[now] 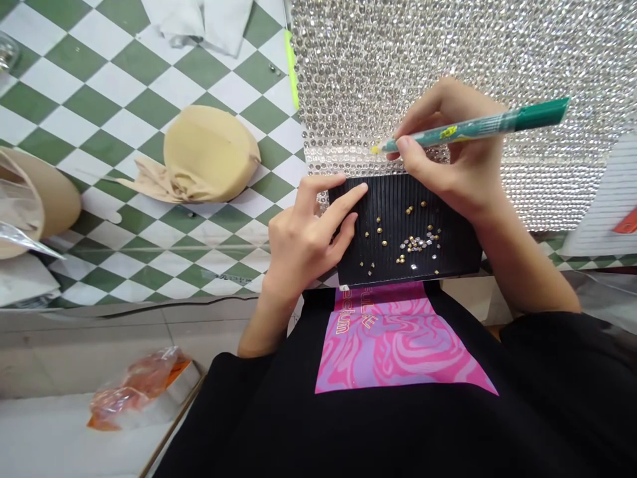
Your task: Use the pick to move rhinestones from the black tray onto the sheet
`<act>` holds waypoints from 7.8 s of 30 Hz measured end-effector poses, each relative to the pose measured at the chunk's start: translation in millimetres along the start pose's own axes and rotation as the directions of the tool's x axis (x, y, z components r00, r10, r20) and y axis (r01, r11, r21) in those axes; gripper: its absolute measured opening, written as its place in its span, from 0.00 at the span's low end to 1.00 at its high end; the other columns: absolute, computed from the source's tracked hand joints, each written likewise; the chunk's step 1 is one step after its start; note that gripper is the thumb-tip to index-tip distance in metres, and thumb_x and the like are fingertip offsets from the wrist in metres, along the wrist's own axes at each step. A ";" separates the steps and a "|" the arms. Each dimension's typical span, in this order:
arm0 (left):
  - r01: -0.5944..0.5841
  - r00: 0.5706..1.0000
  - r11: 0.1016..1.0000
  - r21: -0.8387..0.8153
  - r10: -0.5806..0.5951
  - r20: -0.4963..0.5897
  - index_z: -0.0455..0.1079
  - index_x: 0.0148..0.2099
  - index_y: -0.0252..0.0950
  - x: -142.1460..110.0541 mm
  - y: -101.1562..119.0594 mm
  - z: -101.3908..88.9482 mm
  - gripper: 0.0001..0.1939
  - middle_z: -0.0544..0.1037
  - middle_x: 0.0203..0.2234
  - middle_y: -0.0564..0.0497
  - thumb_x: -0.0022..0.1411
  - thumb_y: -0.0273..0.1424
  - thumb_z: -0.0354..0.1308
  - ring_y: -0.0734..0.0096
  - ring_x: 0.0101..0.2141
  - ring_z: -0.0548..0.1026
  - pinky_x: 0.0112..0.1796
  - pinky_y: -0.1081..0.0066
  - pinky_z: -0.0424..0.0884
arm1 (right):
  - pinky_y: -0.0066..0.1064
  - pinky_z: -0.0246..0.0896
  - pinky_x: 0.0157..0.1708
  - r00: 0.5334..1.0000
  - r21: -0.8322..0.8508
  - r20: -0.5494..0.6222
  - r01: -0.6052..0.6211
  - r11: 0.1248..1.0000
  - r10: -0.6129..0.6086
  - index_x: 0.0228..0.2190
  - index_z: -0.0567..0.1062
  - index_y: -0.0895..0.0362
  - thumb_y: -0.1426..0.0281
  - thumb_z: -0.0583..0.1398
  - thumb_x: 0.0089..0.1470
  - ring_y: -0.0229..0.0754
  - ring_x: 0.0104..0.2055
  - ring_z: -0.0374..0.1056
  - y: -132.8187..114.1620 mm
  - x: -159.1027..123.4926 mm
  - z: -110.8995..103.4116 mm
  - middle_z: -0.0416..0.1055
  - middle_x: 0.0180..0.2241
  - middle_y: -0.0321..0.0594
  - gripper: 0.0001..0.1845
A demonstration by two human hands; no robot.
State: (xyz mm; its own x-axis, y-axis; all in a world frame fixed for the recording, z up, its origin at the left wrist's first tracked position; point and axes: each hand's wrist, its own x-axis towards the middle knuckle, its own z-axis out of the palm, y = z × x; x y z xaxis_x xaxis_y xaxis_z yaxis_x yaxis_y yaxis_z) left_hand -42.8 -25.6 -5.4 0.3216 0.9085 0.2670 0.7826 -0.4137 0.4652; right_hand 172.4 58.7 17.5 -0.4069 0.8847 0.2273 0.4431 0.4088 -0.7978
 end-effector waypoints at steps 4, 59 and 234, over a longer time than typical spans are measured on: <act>0.030 0.999 1.000 -0.010 -0.030 0.033 0.73 0.58 0.50 0.2 0.3 -0.8 0.18 0.77 0.51 0.47 0.68 0.31 0.54 0.75 0.27 0.76 0.27 0.70 0.71 | 0.19 0.66 0.32 1.000 -0.053 0.014 0.014 0.999 -0.013 0.32 0.69 0.61 0.65 0.59 0.62 0.26 0.32 0.69 -2.2 0.1 -0.4 0.68 0.30 0.29 0.11; -0.043 0.998 0.998 0.035 0.044 -0.048 0.73 0.57 0.44 1.3 0.7 1.5 0.17 0.78 0.49 0.46 0.67 0.29 0.56 0.78 0.25 0.75 0.26 0.71 0.70 | 0.20 0.61 0.31 0.993 -0.103 0.002 0.122 0.987 -0.122 0.31 0.73 0.62 0.71 0.59 0.61 0.26 0.30 0.68 -6.6 7.1 -3.2 0.71 0.29 0.31 0.08; -0.050 0.998 0.995 0.088 0.054 -0.041 0.74 0.57 0.42 -0.3 2.7 1.5 0.17 0.80 0.50 0.46 0.69 0.30 0.54 0.72 0.33 0.79 0.29 0.70 0.72 | 0.24 0.63 0.28 0.980 0.038 -0.037 0.195 0.980 -0.193 0.30 0.75 0.57 0.75 0.60 0.57 0.32 0.30 0.71 -6.2 4.5 -10.6 0.75 0.30 0.36 0.04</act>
State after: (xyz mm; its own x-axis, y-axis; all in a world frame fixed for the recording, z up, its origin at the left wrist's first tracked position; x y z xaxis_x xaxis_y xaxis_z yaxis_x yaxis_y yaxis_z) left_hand -40.0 -27.0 -5.5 0.3412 0.8815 0.3263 0.8094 -0.4520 0.3748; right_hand 176.3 62.5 29.4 -0.4553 0.7967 0.3975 0.3246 0.5643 -0.7591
